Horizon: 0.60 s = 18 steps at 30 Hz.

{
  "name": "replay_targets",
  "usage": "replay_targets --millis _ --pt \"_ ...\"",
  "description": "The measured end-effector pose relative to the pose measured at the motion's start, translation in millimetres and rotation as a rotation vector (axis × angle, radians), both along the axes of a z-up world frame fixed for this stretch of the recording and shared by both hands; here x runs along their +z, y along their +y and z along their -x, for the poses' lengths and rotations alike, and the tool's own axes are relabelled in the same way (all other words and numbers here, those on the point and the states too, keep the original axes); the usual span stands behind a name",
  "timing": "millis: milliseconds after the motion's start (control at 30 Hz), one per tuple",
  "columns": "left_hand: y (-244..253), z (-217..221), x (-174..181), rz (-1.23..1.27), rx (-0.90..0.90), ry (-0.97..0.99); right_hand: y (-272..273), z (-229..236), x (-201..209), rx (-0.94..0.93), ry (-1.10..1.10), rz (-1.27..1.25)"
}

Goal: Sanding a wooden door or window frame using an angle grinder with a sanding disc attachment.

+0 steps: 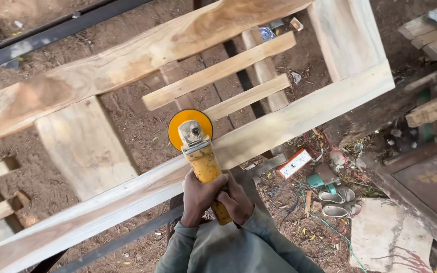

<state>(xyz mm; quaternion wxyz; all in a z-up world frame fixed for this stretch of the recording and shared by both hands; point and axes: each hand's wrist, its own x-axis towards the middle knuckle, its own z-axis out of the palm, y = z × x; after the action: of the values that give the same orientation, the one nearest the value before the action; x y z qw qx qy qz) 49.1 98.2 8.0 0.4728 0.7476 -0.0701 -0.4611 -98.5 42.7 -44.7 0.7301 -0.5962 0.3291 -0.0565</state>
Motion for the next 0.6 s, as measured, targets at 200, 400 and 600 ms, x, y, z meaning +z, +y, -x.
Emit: replay_targets --millis 200,400,600 --pt "22.7 -2.3 -5.9 0.113 0.124 0.025 0.2 -20.3 41.3 0.122 -0.046 0.036" --pt "-5.1 26.0 -17.7 0.206 0.2 0.061 -44.2 -2.2 50.4 0.209 0.046 0.114" --pt "-72.0 61.3 -16.8 0.203 0.14 0.088 -105.0 31.9 50.1 0.225 0.082 -0.009"
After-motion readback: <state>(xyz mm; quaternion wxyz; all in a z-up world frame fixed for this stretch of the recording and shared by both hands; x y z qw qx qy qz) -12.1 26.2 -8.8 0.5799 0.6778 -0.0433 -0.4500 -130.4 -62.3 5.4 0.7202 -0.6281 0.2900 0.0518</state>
